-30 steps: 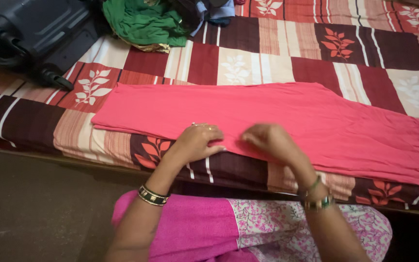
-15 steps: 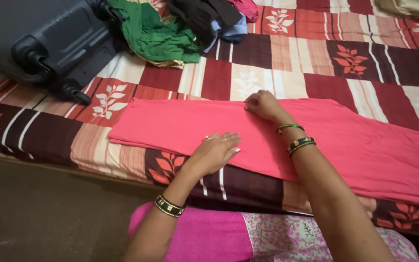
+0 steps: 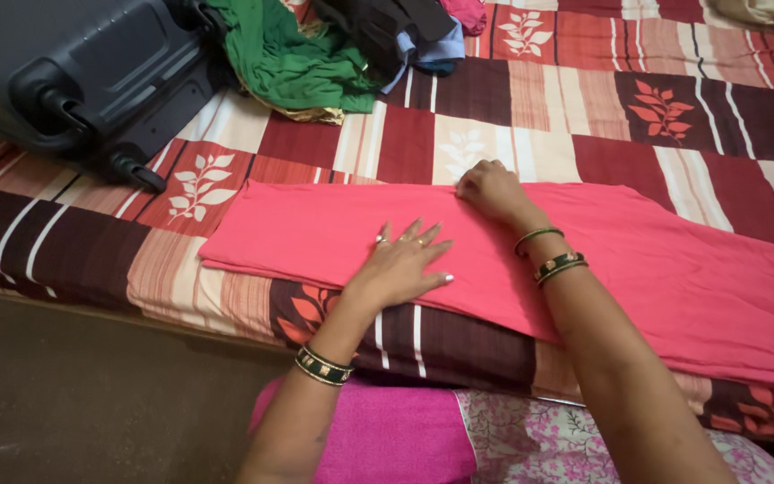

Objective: The person folds a pink pair of pants on a bed, smooths them by hand, and places them in a drawer. Then, the person picks up and unfolds a green shirt.

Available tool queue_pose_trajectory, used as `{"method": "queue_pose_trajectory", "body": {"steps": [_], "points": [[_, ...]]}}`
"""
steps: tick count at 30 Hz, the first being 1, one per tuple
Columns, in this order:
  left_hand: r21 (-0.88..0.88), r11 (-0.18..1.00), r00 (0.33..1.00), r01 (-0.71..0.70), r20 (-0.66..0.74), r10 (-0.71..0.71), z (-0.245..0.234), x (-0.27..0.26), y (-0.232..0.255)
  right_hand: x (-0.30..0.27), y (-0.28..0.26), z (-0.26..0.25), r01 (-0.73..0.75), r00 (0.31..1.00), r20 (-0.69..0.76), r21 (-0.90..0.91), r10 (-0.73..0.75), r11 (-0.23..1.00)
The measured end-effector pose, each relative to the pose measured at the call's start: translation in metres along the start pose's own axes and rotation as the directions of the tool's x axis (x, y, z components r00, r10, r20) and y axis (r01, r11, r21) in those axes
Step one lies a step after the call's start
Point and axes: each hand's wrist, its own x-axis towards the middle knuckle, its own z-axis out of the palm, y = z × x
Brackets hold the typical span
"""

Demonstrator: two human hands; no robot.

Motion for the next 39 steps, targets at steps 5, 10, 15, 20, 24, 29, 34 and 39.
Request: {"method": "queue_pose_trajectory", "body": {"steps": [5,10,15,20,24,29,34,39], "points": [[-0.021,0.992,0.988,0.121,0.099,-0.119,0.002,0.003,-0.002,-0.015,-0.015,0.003,0.121,0.986,-0.128,0.114,-0.107,0.986],[0.004,0.993,0.991,0.117,0.058,-0.117,0.019,0.013,-0.013,-0.086,-0.107,-0.006,0.12,0.988,-0.118,0.191,-0.098,0.974],[0.159,0.976,0.981,0.151,0.098,-0.168,0.027,0.016,-0.013,-0.154,-0.154,-0.037,0.023,0.999,0.044,0.036,-0.024,0.999],[0.205,0.944,0.959,0.26,0.057,-0.277,0.026,0.013,-0.021,-0.189,-0.099,-0.081,-0.283,0.928,0.218,-0.115,0.302,0.952],[0.205,0.94,0.962,0.272,-0.026,-0.273,0.025,0.012,-0.042,-0.238,-0.039,-0.119,-0.456,0.854,0.191,-0.176,0.484,0.873],[0.204,0.868,0.892,0.453,-0.104,-0.441,0.02,-0.007,-0.083,-0.315,0.061,-0.147,-0.595,0.748,0.083,-0.356,0.658,0.721],[0.167,0.769,0.787,0.617,-0.172,-0.593,0.0,-0.043,-0.148,-0.39,0.161,-0.161,-0.686,0.701,-0.095,-0.363,0.707,0.631],[0.163,0.671,0.689,0.723,-0.233,-0.686,-0.015,-0.053,-0.149,-0.394,0.186,-0.157,-0.687,0.71,-0.139,-0.354,0.691,0.635]]}}
